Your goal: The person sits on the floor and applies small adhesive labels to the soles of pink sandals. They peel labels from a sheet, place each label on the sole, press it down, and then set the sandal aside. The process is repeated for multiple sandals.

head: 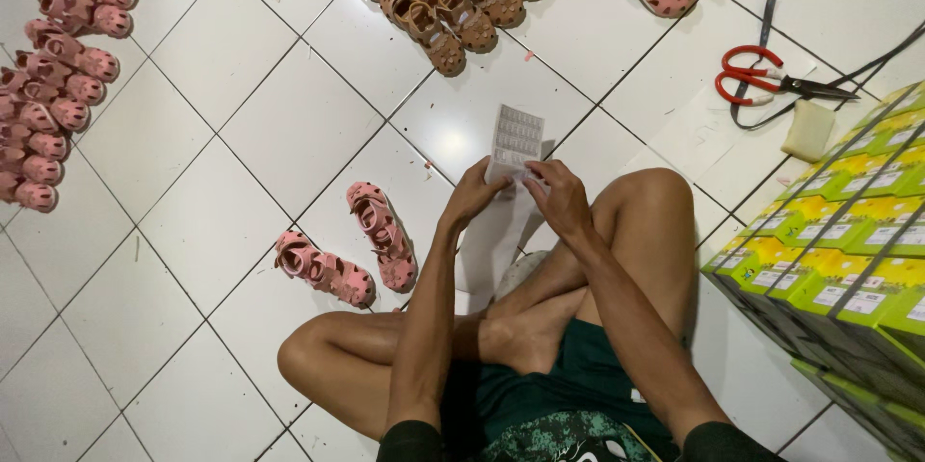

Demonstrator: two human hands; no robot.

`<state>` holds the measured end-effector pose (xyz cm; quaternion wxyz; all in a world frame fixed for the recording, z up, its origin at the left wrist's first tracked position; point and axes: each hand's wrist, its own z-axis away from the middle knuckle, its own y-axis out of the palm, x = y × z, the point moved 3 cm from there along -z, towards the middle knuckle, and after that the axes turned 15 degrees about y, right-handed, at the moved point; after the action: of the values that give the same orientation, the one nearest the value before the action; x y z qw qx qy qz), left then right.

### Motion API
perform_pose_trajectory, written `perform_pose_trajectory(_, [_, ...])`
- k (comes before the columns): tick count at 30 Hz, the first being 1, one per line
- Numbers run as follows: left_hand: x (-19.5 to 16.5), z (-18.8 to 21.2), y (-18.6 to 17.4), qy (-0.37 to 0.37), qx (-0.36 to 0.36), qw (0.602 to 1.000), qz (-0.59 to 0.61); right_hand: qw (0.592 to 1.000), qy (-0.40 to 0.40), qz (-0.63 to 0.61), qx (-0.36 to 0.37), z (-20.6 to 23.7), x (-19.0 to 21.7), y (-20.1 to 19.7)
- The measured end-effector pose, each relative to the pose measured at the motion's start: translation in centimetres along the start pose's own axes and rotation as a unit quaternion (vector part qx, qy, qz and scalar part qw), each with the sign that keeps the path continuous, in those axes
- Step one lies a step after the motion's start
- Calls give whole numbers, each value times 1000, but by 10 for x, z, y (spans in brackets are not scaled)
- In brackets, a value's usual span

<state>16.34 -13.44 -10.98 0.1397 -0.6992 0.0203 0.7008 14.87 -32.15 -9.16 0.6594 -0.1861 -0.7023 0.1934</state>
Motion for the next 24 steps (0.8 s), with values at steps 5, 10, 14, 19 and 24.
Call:
perform_pose_trajectory(5, [5,4,1,4,3,1000,27,1000,-2,7,-10,3,2,0])
perform_pose_trajectory(10, [3,8,0,9,-11,1000,7,1000,-15,-6,-14,5,6,-2])
perform_pose_trajectory(14, [-3,9,-3,69,1,998,-7,999,-11,-45,5,5,9,-3])
perform_pose_trajectory(19, [-8,13,-4,75,-3,997,-22,1000,-18,-26,-1,6,15,-4])
perform_pose_trajectory(24, [-14,11,-3,84,-10,996,4,999,-16,-27,-4,7,22,-5])
